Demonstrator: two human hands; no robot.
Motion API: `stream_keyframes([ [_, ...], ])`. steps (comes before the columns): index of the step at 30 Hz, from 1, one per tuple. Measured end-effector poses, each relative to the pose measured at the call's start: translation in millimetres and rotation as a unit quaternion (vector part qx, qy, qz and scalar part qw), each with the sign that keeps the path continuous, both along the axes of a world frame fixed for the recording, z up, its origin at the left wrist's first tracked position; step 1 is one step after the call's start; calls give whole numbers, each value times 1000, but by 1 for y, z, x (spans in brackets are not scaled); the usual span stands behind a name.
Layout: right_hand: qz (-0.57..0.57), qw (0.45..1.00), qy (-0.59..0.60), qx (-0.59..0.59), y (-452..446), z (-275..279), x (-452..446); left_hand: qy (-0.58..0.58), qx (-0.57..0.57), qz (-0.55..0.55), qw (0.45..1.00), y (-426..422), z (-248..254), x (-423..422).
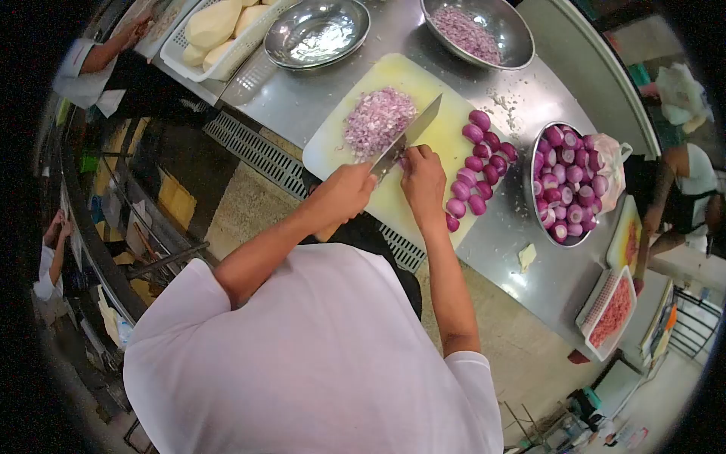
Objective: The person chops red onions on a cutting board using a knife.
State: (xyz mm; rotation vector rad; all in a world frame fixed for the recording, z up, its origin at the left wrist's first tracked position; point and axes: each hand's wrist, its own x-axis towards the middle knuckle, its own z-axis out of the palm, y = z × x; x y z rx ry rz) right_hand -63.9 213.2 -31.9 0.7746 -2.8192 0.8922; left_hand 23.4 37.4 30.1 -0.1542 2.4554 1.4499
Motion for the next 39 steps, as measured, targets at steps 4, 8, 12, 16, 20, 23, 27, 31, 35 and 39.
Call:
stream_keyframes([
  [4, -12, 1000, 16, -9, -3, -2, 0, 103, -57, 0, 993, 7, -48, 1],
  [8, -3, 1000, 18, -19, 1, -2, 2, -13, -19, -5, 1000, 8, -8, -15],
  [12, -17, 999, 33, -36, -1, -6, 3, 4, -33, 6, 999, 9, -13, -2],
  [16, -16, 999, 31, -30, -1, -3, 4, -25, -6, -3, 1000, 12, -12, -22],
  [20, -33, 998, 35, -41, 1, -13, 4, -55, 24, 23, 998, 11, 8, -2],
  [23, -29, 999, 28, -31, 2, -7, 6, 11, -31, 7, 999, 21, -36, -11],
  [27, -39, 997, 7, -68, 11, -9, 10, 89, -75, -16, 993, 9, -21, -22],
  [31, -78, 991, 4, -111, 8, -18, 18, 78, -134, -44, 987, 5, -18, -8],
  [35, -72, 989, 20, -125, 5, -19, 18, 93, -167, -79, 978, 3, -23, -15],
  [39, -85, 986, 27, -138, 5, -23, 19, 86, -190, -107, 972, -4, -1, 1],
])
